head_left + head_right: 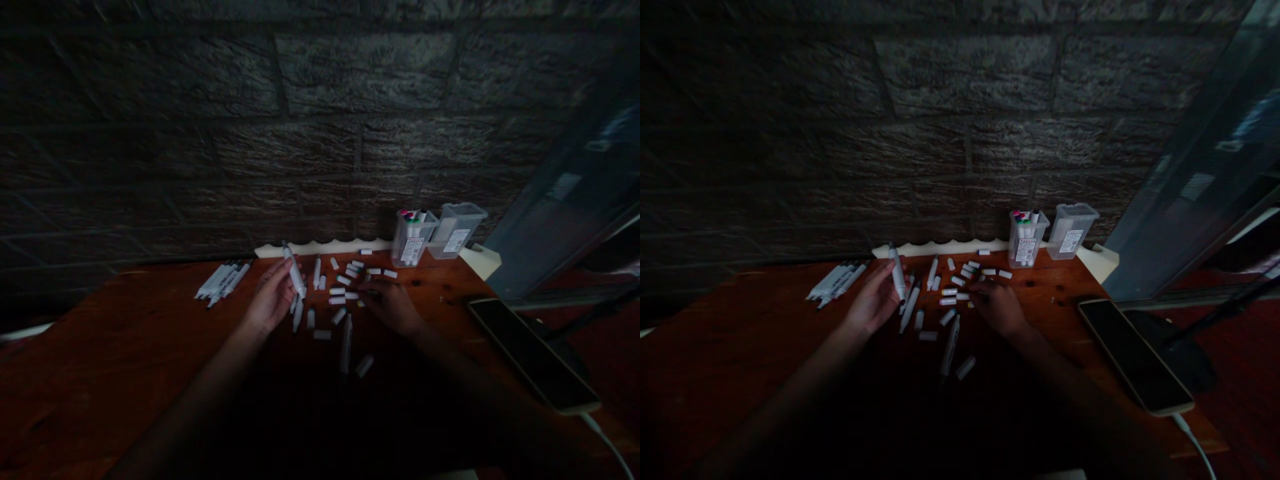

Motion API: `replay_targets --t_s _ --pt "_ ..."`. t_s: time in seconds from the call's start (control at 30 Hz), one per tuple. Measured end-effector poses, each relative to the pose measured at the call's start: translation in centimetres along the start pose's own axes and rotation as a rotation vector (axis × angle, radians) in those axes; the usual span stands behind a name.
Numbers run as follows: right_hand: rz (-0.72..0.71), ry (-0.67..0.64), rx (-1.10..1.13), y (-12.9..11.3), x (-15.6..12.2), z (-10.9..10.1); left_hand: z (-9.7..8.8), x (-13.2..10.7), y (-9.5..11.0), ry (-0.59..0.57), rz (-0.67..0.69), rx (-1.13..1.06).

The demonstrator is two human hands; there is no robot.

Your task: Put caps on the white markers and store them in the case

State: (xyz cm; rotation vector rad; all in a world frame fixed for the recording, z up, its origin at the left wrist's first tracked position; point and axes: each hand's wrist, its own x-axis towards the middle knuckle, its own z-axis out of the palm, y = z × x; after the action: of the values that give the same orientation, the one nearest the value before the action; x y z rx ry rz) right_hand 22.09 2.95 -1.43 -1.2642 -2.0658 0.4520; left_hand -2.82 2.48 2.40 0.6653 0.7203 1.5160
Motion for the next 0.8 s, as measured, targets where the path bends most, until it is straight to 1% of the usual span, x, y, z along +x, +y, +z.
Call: replay_targets --t_s 0.13,0.27,0.33,0.4,0.5,0.57,0.63,0.7,0.8 --pt "-0.004 -0.003 -0.001 0.0 -0.1 -0.1 0.2 -0.1 -0.2 0.012 0.015 0.046" --pt "0.039 -0.001 -0.012 0.3 0.1 0.0 0.4 -0.3 -0.3 0.015 0.028 0.109" --pt "0.043 -0.004 -0.008 0.4 0.2 0.0 0.2 -0.3 -0.4 -0.001 0.057 0.247" --pt "0.029 0.003 -0.003 0.4 0.2 -0.1 -0.2 -0.2 -0.7 -0.025 0.113 0.483" --pt "-0.021 0.031 0.031 0.0 0.1 -0.5 -0.8 -0.2 -1.3 -0.051 0.264 0.863" --pt "-0.068 0.049 0.050 -0.3 -0.1 -0.8 -1.1 -0.3 -1.7 -0.061 0.345 1.032" --pt "-0.109 0.039 0.044 -0.6 -0.2 -1.2 -1.2 -0.4 -2.2 -0.069 0.361 1.150" --pt "-0.134 -0.011 0.030 -0.6 -0.4 -1.5 -1.3 -0.6 -2.5 -0.070 0.347 1.239" --pt "-0.121 -0.092 0.003 -0.2 -0.5 -1.6 -1.5 -0.8 -2.8 -0.091 0.352 1.303"
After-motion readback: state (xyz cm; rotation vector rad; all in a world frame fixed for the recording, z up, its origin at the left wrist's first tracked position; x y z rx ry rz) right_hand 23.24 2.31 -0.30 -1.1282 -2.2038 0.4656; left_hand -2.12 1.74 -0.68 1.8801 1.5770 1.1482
